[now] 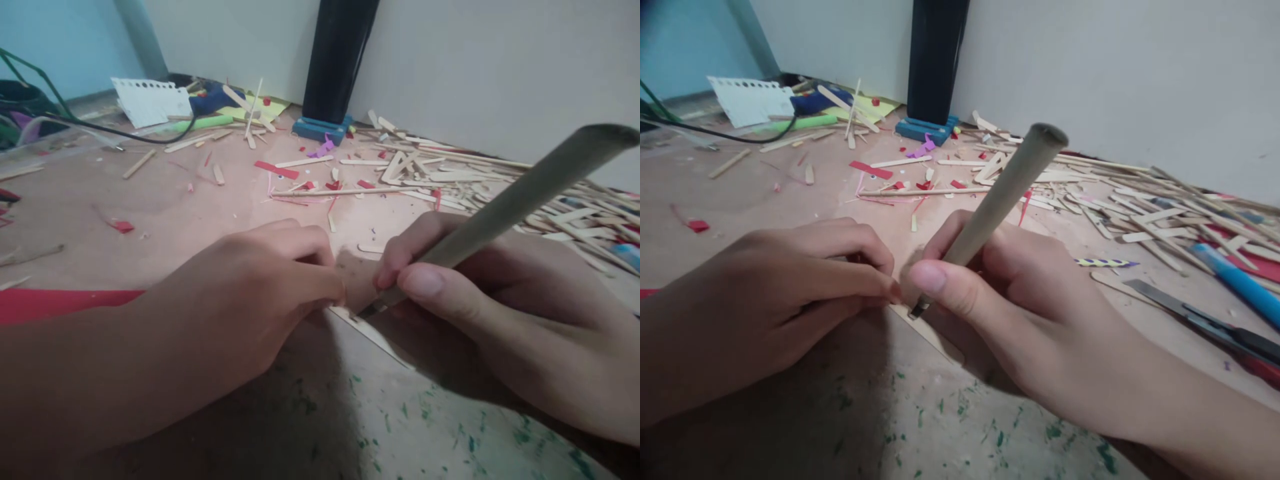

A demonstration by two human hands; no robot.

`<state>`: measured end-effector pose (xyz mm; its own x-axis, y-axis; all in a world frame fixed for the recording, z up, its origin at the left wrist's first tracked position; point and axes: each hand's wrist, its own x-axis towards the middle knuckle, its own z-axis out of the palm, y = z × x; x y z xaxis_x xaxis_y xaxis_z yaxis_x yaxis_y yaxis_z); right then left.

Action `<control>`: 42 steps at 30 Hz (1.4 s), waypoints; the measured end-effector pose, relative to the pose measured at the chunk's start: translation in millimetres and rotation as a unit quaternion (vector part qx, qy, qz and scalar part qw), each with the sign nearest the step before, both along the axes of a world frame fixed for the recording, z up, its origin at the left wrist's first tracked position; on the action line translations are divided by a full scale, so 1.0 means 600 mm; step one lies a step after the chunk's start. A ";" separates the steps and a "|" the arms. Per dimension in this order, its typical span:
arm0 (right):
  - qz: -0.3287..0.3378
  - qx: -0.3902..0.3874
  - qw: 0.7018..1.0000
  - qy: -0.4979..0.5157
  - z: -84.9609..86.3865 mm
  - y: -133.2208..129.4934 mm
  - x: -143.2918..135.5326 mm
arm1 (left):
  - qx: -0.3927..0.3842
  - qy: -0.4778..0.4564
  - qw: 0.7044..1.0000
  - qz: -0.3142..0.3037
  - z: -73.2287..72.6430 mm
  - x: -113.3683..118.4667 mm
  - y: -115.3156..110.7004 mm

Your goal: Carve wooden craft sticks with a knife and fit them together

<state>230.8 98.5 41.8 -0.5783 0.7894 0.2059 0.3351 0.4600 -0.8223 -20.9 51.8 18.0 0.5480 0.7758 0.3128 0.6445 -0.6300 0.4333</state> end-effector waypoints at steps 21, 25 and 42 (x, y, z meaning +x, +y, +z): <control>0.007 0.061 0.997 -0.038 -0.004 -0.005 0.003 | 0.014 -0.012 1.000 0.001 -0.003 -0.002 0.000; 0.008 0.068 0.997 -0.044 0.001 -0.007 0.002 | 0.013 -0.011 1.000 -0.001 -0.002 -0.001 0.002; 0.081 -0.073 0.994 0.012 -0.004 0.001 -0.007 | -0.008 -0.037 0.999 -0.002 -0.003 0.000 0.003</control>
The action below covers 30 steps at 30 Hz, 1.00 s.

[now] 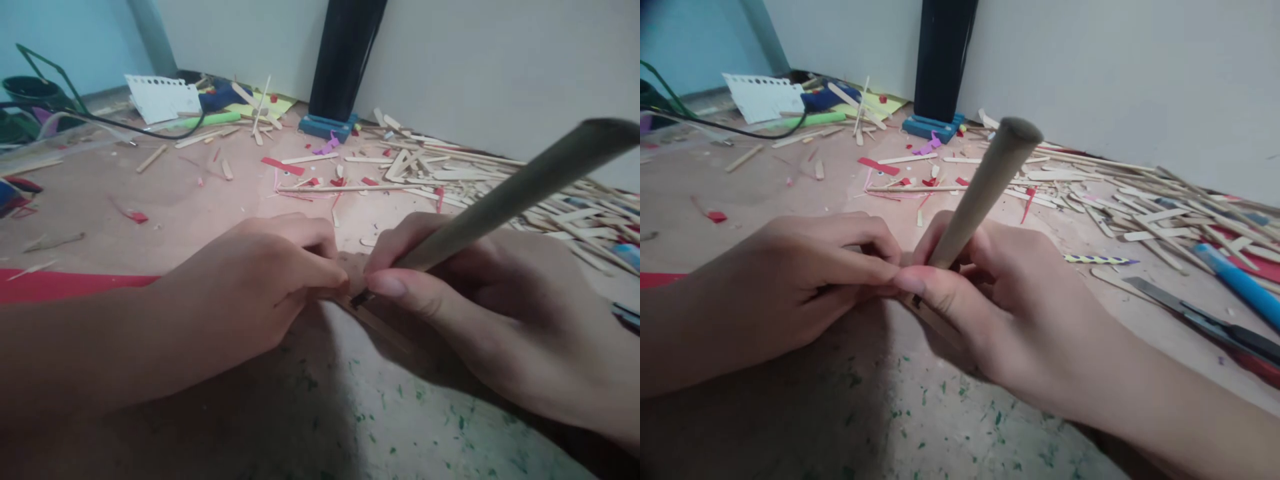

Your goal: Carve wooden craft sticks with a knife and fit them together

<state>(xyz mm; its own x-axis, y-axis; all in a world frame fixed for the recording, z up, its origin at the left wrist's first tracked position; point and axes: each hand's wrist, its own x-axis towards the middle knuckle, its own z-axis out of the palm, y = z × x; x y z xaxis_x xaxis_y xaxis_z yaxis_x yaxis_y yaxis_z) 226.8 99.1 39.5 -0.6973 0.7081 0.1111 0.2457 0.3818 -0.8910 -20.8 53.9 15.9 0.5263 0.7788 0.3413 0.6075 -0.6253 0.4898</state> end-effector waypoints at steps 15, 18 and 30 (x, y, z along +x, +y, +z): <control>-0.036 -0.177 0.983 0.023 -0.006 0.005 -0.006 | 0.006 -0.003 1.000 -0.010 0.002 0.002 0.002; -0.051 -0.102 0.993 0.005 -0.001 -0.008 -0.009 | 0.004 -0.007 1.000 -0.011 0.004 0.003 0.003; -0.040 0.002 0.999 -0.017 0.013 -0.015 -0.019 | 0.000 -0.015 1.000 -0.023 0.004 -0.001 0.006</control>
<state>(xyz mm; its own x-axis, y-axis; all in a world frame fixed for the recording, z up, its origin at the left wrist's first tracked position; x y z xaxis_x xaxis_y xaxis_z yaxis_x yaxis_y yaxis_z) 215.7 89.8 47.0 -0.6426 0.7608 0.0906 0.3057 0.3630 -0.8802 -21.3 57.5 18.5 0.5510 0.7537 0.3583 0.5627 -0.6526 0.5075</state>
